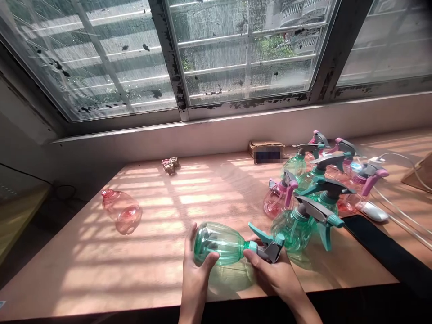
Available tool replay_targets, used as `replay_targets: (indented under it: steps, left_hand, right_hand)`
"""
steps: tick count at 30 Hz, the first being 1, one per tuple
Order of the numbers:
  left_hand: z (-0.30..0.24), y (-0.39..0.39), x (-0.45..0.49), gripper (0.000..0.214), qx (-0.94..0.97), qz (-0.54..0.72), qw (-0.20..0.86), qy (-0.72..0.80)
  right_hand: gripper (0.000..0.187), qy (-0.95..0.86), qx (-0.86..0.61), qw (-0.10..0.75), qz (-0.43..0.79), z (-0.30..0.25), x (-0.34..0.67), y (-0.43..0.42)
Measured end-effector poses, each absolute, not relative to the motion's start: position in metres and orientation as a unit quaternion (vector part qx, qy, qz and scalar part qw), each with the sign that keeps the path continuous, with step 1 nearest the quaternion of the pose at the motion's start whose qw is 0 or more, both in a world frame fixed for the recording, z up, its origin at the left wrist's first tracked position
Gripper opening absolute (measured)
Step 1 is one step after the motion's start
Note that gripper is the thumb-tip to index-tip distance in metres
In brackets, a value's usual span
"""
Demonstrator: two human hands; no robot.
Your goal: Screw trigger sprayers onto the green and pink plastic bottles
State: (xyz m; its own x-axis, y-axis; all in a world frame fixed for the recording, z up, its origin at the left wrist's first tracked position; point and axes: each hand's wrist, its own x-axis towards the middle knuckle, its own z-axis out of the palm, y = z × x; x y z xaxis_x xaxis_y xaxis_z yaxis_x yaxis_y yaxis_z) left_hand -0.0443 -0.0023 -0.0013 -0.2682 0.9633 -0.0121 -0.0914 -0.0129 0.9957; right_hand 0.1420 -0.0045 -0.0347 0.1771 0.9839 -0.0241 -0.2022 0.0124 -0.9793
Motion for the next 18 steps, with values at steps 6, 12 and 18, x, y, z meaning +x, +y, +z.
replay_targets:
  steps: [6, 12, 18]
  left_hand:
    - [0.006, -0.004, -0.04, 0.082, 0.438, 0.559, 0.481, 0.514]
    - [0.002, -0.015, -0.034, 0.095, 0.436, 0.56, 0.514, 0.482]
    - [-0.002, -0.007, -0.04, 0.111, 0.442, 0.555, 0.497, 0.499]
  right_hand:
    - [0.039, -0.342, -0.443, 0.605, 0.566, -0.034, 0.146, -0.003]
    - [0.042, -0.309, -0.439, 0.619, 0.573, -0.034, 0.151, -0.005]
    - [0.044, -0.346, -0.465, 0.622, 0.526, -0.032, 0.148, -0.006]
